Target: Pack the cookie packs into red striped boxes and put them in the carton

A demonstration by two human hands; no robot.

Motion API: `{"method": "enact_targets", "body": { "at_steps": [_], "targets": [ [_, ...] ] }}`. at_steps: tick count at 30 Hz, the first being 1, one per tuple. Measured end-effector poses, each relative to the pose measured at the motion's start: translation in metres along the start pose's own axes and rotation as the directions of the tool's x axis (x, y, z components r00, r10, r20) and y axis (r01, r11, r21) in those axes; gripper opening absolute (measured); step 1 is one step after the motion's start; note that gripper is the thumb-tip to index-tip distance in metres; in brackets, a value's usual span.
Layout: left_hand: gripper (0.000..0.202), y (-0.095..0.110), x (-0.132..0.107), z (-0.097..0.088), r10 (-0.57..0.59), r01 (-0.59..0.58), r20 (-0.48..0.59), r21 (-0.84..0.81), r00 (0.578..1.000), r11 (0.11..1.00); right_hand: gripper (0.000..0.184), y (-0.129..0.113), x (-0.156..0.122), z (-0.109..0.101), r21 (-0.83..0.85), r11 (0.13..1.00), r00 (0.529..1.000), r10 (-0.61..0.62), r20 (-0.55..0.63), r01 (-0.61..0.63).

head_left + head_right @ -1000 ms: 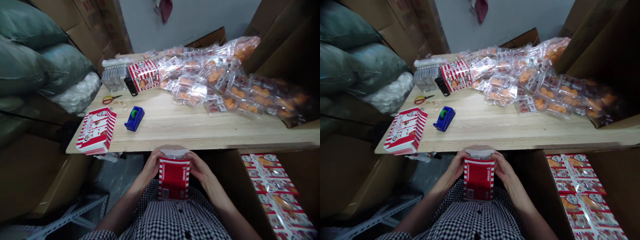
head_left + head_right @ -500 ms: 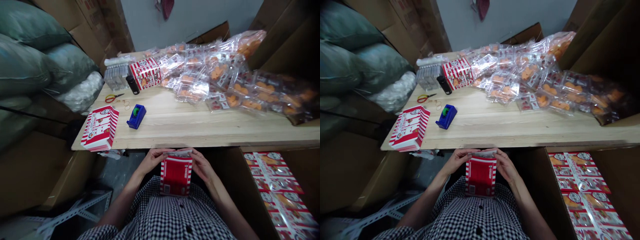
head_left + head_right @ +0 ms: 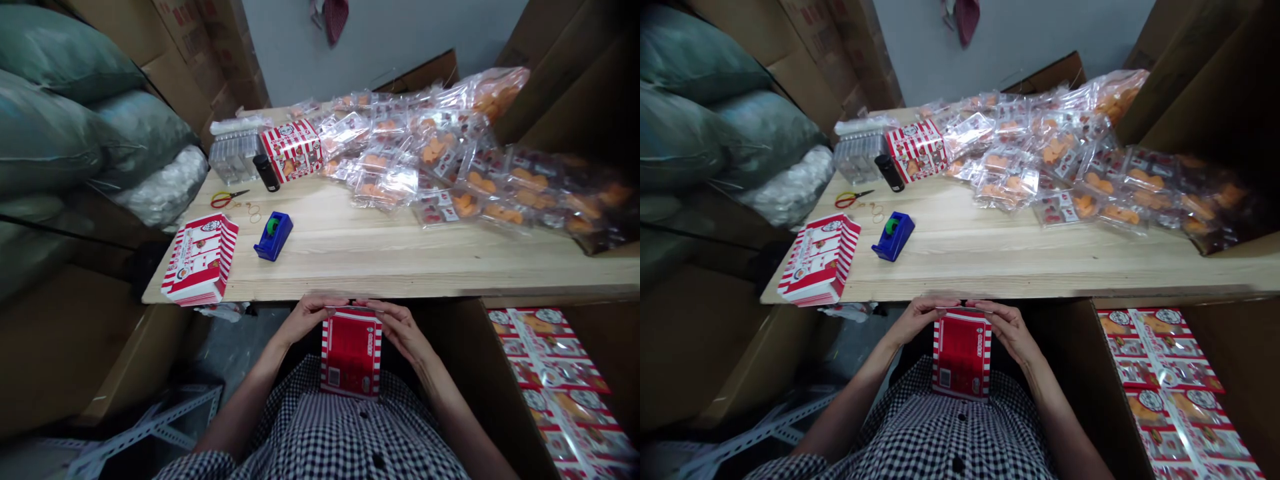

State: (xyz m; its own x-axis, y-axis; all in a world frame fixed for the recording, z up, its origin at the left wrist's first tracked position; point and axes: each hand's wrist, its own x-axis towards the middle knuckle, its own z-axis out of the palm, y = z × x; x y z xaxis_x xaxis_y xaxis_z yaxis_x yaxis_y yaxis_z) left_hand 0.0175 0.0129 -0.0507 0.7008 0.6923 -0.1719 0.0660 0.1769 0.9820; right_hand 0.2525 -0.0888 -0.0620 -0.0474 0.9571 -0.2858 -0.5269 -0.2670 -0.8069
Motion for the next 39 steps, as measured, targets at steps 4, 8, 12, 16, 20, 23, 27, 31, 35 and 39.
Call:
{"method": "enact_targets", "body": {
  "at_steps": [4, 8, 12, 16, 20, 23, 27, 31, 35, 39],
  "targets": [
    [0.033, -0.002, 0.006, 0.001, -0.020, 0.020, 0.001, -0.059, 1.000, 0.998, 0.035, -0.002, 0.008, 0.003, 0.082, 0.996, 0.999, 0.042, -0.012, -0.040],
    [0.032, 0.000, 0.008, 0.005, -0.018, 0.017, -0.022, -0.068, 1.000, 0.998, 0.037, -0.001, 0.016, 0.004, 0.119, 0.986, 0.992, 0.121, -0.023, -0.118],
    [0.034, 0.002, 0.009, 0.015, -0.013, 0.013, -0.001, -0.116, 1.000, 0.993, 0.029, -0.003, 0.017, 0.003, 0.060, 0.994, 0.991, 0.093, -0.101, -0.087],
    [0.029, -0.008, 0.010, 0.021, -0.008, -0.003, -0.066, -0.157, 0.998, 0.988, 0.018, -0.006, 0.015, 0.002, 0.013, 0.998, 0.990, 0.056, -0.131, -0.055],
    [0.026, -0.015, 0.006, 0.017, -0.019, 0.000, -0.096, -0.196, 0.995, 0.981, 0.020, -0.011, 0.006, 0.001, -0.062, 0.998, 0.999, -0.019, -0.040, 0.016],
    [0.026, -0.007, 0.001, 0.011, -0.019, 0.013, -0.041, -0.144, 0.999, 0.990, 0.030, -0.013, -0.002, 0.000, -0.147, 0.988, 0.995, -0.043, 0.086, 0.056],
    [0.029, 0.003, 0.002, 0.008, -0.021, 0.019, -0.024, -0.079, 0.999, 0.997, 0.025, -0.010, -0.001, 0.005, -0.268, 0.958, 0.993, -0.115, -0.028, 0.103],
    [0.029, -0.004, 0.007, 0.010, -0.002, -0.006, -0.068, -0.126, 0.998, 0.992, 0.021, -0.001, 0.008, 0.012, -0.252, 0.960, 0.976, -0.164, -0.140, 0.125],
    [0.031, -0.015, 0.012, 0.012, -0.056, 0.026, -0.121, -0.238, 0.991, 0.971, 0.019, 0.004, 0.016, 0.014, -0.215, 0.970, 0.966, -0.157, -0.207, 0.111],
    [0.027, -0.015, 0.016, 0.010, -0.056, 0.029, -0.107, -0.237, 0.993, 0.971, 0.019, 0.000, 0.022, 0.014, -0.217, 0.972, 0.976, -0.132, -0.176, 0.092]
  ]
}}
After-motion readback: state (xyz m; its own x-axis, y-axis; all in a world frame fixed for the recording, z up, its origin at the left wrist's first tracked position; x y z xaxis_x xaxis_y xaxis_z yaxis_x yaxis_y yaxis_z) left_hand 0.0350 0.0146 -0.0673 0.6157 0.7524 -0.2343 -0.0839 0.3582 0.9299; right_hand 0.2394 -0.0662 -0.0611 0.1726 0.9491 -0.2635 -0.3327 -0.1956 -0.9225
